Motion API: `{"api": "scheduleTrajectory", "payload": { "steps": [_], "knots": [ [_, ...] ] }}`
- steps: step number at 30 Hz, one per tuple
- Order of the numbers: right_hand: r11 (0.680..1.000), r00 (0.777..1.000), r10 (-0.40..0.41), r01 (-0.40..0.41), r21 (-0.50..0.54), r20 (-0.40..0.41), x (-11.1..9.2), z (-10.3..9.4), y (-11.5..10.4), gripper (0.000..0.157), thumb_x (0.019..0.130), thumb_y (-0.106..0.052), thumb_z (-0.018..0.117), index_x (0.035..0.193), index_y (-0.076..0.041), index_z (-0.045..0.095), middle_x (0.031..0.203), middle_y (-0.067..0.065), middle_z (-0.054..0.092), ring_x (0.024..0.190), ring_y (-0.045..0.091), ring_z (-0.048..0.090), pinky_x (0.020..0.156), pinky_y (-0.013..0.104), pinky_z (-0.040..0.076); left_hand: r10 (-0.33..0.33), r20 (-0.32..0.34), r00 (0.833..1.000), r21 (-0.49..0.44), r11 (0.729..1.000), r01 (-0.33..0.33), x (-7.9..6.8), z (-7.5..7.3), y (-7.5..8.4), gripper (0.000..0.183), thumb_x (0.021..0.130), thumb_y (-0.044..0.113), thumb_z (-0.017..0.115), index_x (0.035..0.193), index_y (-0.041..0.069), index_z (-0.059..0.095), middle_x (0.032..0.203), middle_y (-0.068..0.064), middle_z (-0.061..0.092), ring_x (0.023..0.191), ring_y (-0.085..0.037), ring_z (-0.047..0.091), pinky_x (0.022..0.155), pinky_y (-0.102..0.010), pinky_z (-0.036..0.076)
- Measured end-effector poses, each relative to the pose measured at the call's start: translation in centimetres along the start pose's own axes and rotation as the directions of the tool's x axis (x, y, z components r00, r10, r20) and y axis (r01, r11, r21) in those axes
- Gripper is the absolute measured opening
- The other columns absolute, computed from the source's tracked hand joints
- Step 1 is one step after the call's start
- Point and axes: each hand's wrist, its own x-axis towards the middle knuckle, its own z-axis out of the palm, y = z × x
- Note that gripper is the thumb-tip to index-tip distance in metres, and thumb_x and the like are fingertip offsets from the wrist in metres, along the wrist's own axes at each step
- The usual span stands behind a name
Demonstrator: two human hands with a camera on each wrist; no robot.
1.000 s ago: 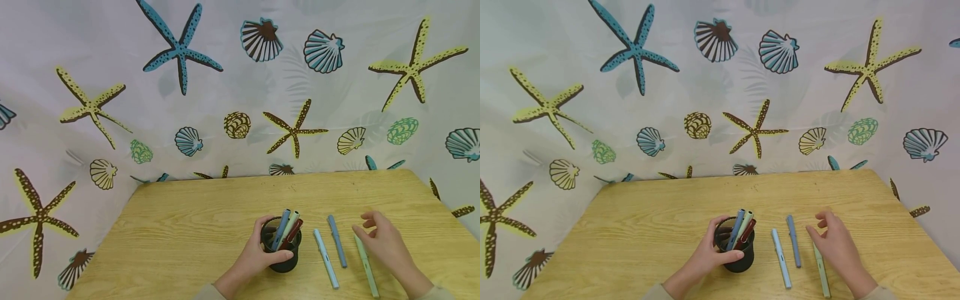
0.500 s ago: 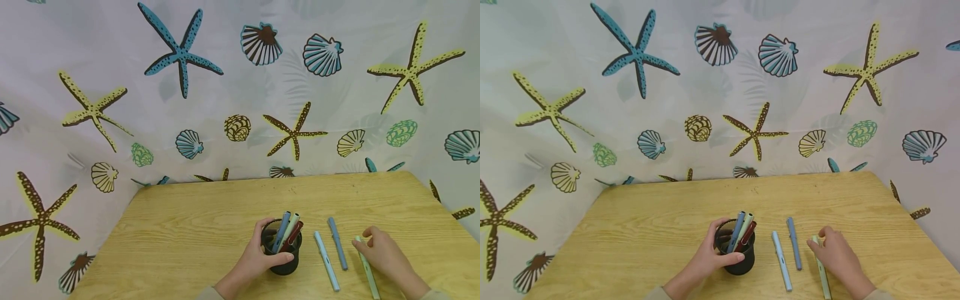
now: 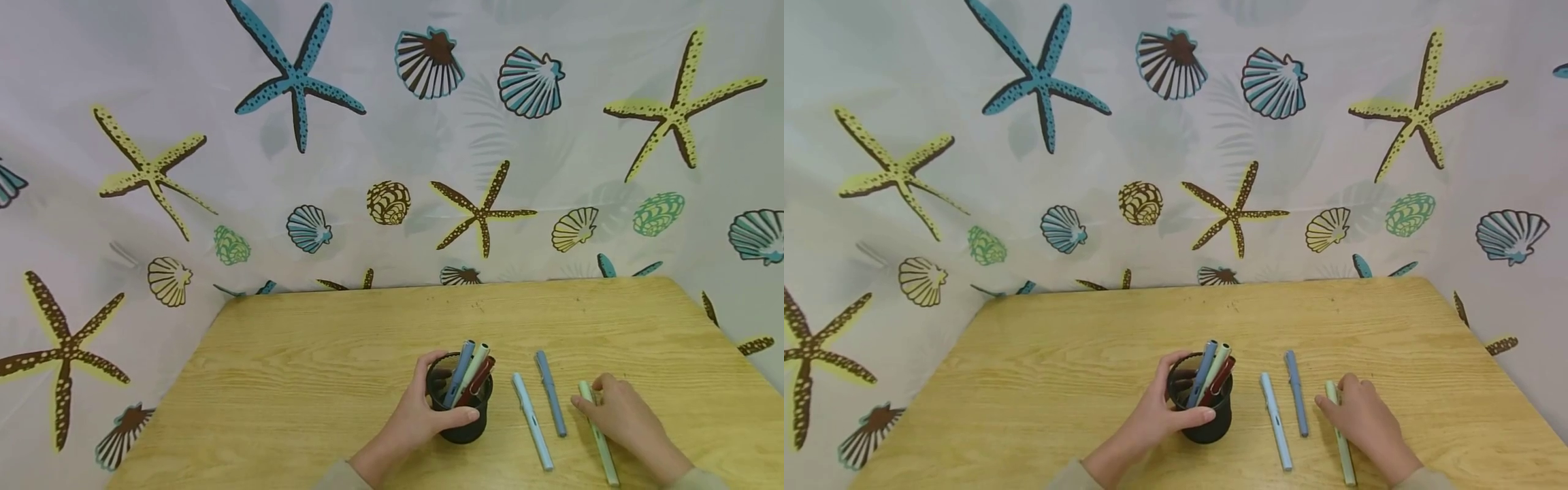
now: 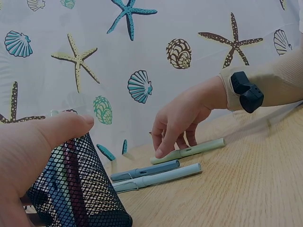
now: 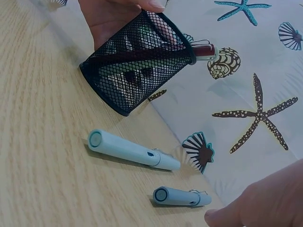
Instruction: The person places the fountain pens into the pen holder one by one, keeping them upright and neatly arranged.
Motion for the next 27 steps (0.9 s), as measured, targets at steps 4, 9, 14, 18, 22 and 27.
{"api": "scheduleTrajectory", "payload": {
  "steps": [4,9,14,18,22,27],
  "knots": [
    [1.000,1.000,0.018,-0.018,0.001,0.008,0.06,0.18,-0.17,0.054,0.086,-0.029,0.066,0.110,0.016,0.049,0.081,0.012,0.054,0.061,0.018,0.047,0.052,0.032,0.039,0.004,0.002,1.000,-0.006,1.000,-0.004,0.03,-0.08,0.00,0.081,0.075,0.032,0.079,0.136,0.039,0.026,0.137,-0.007,0.032,0.116,-0.025,0.042,0.086,-0.043,0.045],
    [0.999,0.999,0.038,-0.038,-0.028,0.011,0.21,0.28,-0.37,0.049,0.084,-0.025,0.068,0.109,0.013,0.050,0.089,0.020,0.050,0.069,0.023,0.047,0.056,0.034,0.041,0.013,-0.001,1.000,0.013,1.000,-0.013,0.04,-0.15,-0.04,0.080,0.075,0.033,0.079,0.136,0.038,0.027,0.138,-0.008,0.031,0.117,-0.026,0.041,0.086,-0.044,0.044],
    [0.999,0.999,0.039,-0.039,-0.039,0.011,0.40,0.40,-0.38,0.046,0.084,-0.022,0.068,0.108,0.012,0.050,0.090,0.020,0.052,0.069,0.022,0.048,0.057,0.034,0.042,0.015,-0.002,1.000,0.017,1.000,-0.015,0.07,-0.21,-0.07,0.080,0.075,0.033,0.078,0.136,0.038,0.027,0.138,-0.006,0.031,0.118,-0.026,0.040,0.087,-0.044,0.043],
    [0.999,1.000,0.016,-0.016,-0.045,0.009,0.46,0.46,-0.47,0.039,0.083,-0.018,0.068,0.105,0.011,0.052,0.085,0.013,0.056,0.068,0.021,0.048,0.057,0.034,0.042,0.019,-0.002,1.000,0.014,1.000,-0.019,0.06,-0.22,-0.06,0.080,0.075,0.032,0.078,0.136,0.038,0.027,0.137,-0.005,0.031,0.118,-0.026,0.040,0.087,-0.044,0.043],
    [0.999,1.000,0.017,-0.017,-0.038,0.013,0.40,0.57,-0.56,0.034,0.083,-0.014,0.067,0.104,0.010,0.053,0.077,0.006,0.054,0.064,0.019,0.048,0.056,0.033,0.041,0.024,0.005,1.000,0.001,1.000,-0.024,0.07,-0.19,-0.10,0.080,0.075,0.031,0.078,0.136,0.038,0.027,0.138,-0.006,0.030,0.118,-0.026,0.040,0.087,-0.043,0.044],
    [0.999,0.999,0.044,-0.044,-0.011,0.018,0.22,0.64,-0.65,0.033,0.083,-0.011,0.065,0.105,0.009,0.052,0.071,0.004,0.053,0.060,0.018,0.048,0.052,0.031,0.040,0.023,0.006,1.000,-0.002,1.000,-0.023,0.11,-0.20,-0.15,0.080,0.075,0.032,0.079,0.136,0.037,0.027,0.138,-0.006,0.030,0.118,-0.026,0.040,0.087,-0.043,0.044]
  ]
}}
